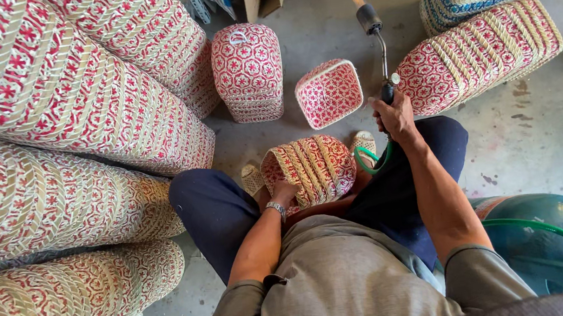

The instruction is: The person uses a handheld blowtorch to apply heat to the edges of small woven baskets. They rotate each basket to treat all sides and then place it on the floor. The person repeats this process for multiple baskets.

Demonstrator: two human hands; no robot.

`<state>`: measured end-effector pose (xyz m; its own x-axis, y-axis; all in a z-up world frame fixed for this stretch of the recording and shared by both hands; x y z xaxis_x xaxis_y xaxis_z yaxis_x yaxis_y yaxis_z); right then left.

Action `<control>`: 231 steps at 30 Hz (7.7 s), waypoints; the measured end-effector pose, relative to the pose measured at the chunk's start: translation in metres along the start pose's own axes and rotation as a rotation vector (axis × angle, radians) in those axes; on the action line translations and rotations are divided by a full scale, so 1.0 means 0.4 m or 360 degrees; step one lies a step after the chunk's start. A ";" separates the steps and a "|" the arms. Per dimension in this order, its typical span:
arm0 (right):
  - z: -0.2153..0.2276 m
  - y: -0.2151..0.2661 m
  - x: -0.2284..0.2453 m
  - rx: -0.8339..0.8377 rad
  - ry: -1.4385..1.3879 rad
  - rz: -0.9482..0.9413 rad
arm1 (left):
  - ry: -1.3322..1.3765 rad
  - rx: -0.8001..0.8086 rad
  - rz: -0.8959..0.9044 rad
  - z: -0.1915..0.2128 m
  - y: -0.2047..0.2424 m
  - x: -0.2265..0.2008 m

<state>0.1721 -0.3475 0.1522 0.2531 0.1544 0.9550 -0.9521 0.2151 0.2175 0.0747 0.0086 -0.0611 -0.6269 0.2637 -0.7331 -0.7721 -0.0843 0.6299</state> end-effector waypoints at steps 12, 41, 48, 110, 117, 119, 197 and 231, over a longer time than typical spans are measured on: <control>-0.003 0.009 0.022 0.0030 -0.0056 0.0068 | -0.0015 0.0081 0.0187 -0.007 0.000 0.027; -0.004 -0.031 -0.053 -0.0040 -0.0089 0.0007 | 0.0083 0.0053 0.0212 0.013 0.041 0.004; -0.015 -0.086 -0.139 -0.0148 0.0147 -0.0141 | 0.0605 0.0396 -0.0055 -0.046 0.086 -0.105; 0.029 -0.022 -0.112 -0.0566 0.0628 0.0199 | 0.1330 0.0362 -0.0723 -0.013 0.220 -0.543; -0.071 0.119 0.041 -0.0298 0.0549 0.0278 | 0.1236 0.0203 -0.1034 -0.078 0.152 -0.544; -0.095 0.134 0.071 -0.0298 0.0624 0.0352 | 0.0754 -0.0044 -0.1176 -0.095 0.150 -0.542; 0.004 0.243 0.420 0.0282 0.1152 0.1094 | -0.0102 -0.0852 -0.1948 0.846 0.390 -0.828; -0.017 0.261 0.370 0.0448 0.1052 0.0914 | 0.2054 0.0351 -0.1504 0.778 0.218 -0.744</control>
<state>0.1112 -0.2956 0.3148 -0.3071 0.7035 0.6409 -0.9467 -0.2944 -0.1305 0.2265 0.2217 0.2917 0.2869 -0.8140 -0.5050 -0.9557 -0.2065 -0.2100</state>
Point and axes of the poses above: each hand's wrist, its own y-axis away from the middle knuckle, its own z-axis out of the back of the hand, x = y × z, the point moved 10 cm from there along -y, towards the middle knuckle, and after that the axes turned 5 degrees about y, right-handed, at the moved point
